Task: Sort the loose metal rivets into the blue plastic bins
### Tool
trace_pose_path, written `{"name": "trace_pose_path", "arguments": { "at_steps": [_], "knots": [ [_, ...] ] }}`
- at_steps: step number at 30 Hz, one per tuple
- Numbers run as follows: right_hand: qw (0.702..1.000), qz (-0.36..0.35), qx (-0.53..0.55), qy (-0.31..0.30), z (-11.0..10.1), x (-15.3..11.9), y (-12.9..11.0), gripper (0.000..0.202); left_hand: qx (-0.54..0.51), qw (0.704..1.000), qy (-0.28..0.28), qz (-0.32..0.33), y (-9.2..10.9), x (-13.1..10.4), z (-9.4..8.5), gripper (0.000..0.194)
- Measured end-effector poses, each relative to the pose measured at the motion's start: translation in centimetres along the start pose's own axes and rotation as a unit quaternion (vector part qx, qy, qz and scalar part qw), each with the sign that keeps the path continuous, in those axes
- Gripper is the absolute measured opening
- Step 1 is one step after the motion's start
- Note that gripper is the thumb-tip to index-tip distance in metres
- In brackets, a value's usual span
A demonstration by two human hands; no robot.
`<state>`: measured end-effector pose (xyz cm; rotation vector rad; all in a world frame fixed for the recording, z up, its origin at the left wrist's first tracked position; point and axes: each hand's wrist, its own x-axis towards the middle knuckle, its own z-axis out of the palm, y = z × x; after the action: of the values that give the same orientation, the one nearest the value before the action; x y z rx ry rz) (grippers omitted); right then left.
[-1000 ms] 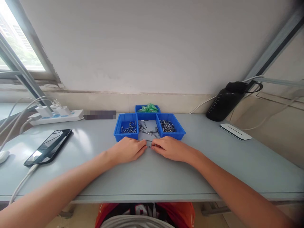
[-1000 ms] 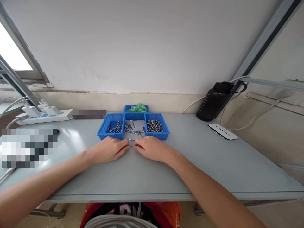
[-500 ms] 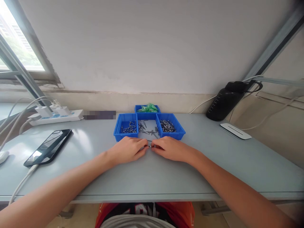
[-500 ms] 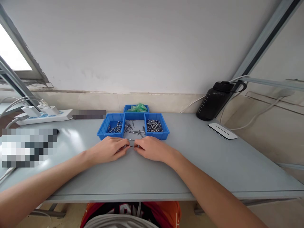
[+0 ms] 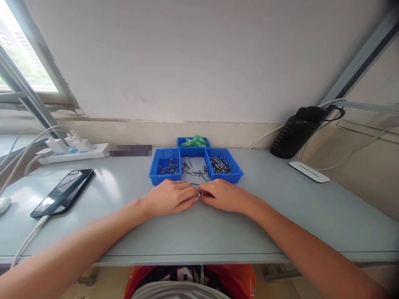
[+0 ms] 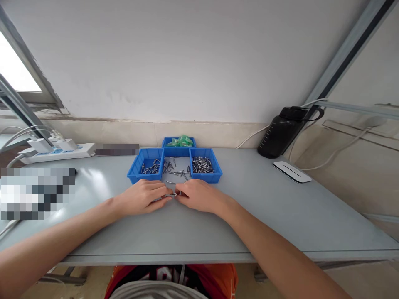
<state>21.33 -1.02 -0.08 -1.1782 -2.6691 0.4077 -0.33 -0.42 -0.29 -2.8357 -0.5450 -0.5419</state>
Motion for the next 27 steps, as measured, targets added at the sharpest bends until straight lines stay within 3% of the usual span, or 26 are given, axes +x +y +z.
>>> {"name": "trace_pose_path", "arguments": {
  "at_steps": [10, 19, 27],
  "knots": [
    [1.0, -0.005, -0.007, 0.001, 0.13, 0.1, 0.46, 0.016, 0.007, 1.0, -0.008, -0.023, 0.0, 0.14, -0.11, 0.031],
    [1.0, 0.026, -0.004, -0.01, -0.1, -0.03, 0.35, 0.016, 0.004, 0.995, -0.062, -0.076, -0.18, -0.03, 0.06, 0.025],
    [0.999, 0.034, -0.002, -0.002, -0.29, -0.04, 0.11, 0.013, 0.006, 0.992, -0.1, -0.082, -0.41, 0.02, 0.3, 0.029]
  ]
}}
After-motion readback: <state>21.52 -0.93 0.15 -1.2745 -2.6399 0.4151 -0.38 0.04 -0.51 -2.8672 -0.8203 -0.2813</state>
